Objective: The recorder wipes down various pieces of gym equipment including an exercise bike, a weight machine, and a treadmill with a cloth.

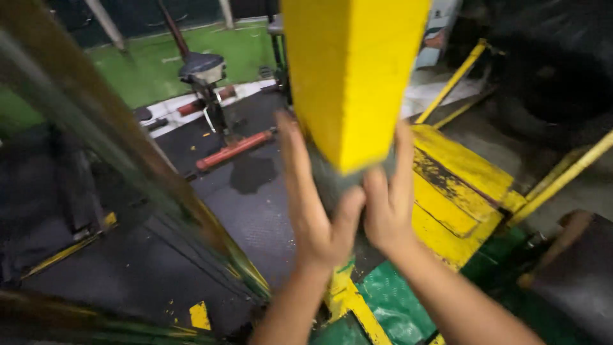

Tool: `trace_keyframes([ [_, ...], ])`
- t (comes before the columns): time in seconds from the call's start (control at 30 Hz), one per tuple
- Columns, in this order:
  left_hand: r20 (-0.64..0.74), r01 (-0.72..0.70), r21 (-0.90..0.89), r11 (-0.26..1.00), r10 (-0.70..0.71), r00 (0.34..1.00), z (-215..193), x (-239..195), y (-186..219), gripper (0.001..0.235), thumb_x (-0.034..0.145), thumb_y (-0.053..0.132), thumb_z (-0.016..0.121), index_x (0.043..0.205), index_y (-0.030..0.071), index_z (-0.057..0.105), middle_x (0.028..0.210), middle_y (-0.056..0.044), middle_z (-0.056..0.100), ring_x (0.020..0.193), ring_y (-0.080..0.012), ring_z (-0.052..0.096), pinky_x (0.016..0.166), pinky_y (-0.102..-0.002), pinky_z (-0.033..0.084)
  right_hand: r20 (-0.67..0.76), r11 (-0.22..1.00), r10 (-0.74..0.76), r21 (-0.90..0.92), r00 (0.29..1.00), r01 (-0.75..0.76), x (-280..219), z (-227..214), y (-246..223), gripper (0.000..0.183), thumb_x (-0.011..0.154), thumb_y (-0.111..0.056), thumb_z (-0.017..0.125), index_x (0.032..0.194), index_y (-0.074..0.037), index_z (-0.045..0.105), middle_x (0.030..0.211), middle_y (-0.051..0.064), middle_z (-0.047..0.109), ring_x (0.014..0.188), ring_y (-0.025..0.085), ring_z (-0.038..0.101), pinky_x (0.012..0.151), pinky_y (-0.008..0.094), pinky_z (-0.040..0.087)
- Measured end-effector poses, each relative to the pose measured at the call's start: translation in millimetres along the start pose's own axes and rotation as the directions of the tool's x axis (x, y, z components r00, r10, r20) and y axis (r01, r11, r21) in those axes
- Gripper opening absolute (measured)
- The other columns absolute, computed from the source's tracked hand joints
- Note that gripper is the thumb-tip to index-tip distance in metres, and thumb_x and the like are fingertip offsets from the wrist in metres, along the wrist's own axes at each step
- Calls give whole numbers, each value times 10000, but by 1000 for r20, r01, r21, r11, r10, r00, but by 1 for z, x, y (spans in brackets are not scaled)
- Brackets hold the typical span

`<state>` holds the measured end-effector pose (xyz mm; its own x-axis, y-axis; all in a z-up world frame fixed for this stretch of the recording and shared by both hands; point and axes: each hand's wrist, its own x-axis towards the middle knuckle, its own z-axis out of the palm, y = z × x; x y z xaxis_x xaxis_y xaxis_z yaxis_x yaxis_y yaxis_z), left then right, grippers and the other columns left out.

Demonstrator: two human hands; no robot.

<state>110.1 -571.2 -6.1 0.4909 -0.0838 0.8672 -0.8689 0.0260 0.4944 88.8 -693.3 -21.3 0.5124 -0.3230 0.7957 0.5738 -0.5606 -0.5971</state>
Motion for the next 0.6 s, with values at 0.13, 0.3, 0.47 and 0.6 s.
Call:
trace_keyframes([
  [0.13, 45, 90, 136, 987, -97, 994, 2, -96, -48, 877, 1055, 479, 565, 1647, -39, 178, 1719, -342, 179, 1626, -508, 224, 1333, -551, 215, 24, 989, 139, 50, 990, -140, -109, 10, 80, 774, 1063, -544, 417, 1541, 64, 386, 1511, 196, 510, 1440, 302, 463, 1214, 379, 336],
  [0.3, 12, 71, 155, 985, -74, 997, 8, -72, -29, 810, 1094, 388, 568, 1659, -35, 169, 1731, -339, 206, 1644, -525, 239, 1359, -575, 219, -26, 937, 308, 185, 951, -298, -88, 10, 51, 546, 1056, -307, 499, 1474, 44, 467, 1404, 171, 586, 1294, 274, 531, 1128, 376, 396],
  [0.47, -58, -57, 127, 990, 65, 996, 11, 62, 38, 733, 1150, 322, 601, 1669, 5, 190, 1689, -223, 249, 1610, -375, 263, 1361, -417, 223, -113, 997, 8, -82, 994, -18, 74, -15, -54, 298, 1149, -156, 456, 1368, 25, 546, 1282, 92, 624, 1220, 187, 562, 1077, 342, 437],
  [0.6, -70, -108, 96, 989, 115, 991, 6, 77, 44, 678, 1141, 317, 578, 1628, 44, 192, 1694, -150, 247, 1613, -282, 274, 1368, -318, 253, -68, 987, -149, 46, 986, 152, 96, -19, -68, 284, 1223, -243, 441, 1302, 1, 562, 1092, -4, 614, 934, 83, 513, 863, 270, 459],
])
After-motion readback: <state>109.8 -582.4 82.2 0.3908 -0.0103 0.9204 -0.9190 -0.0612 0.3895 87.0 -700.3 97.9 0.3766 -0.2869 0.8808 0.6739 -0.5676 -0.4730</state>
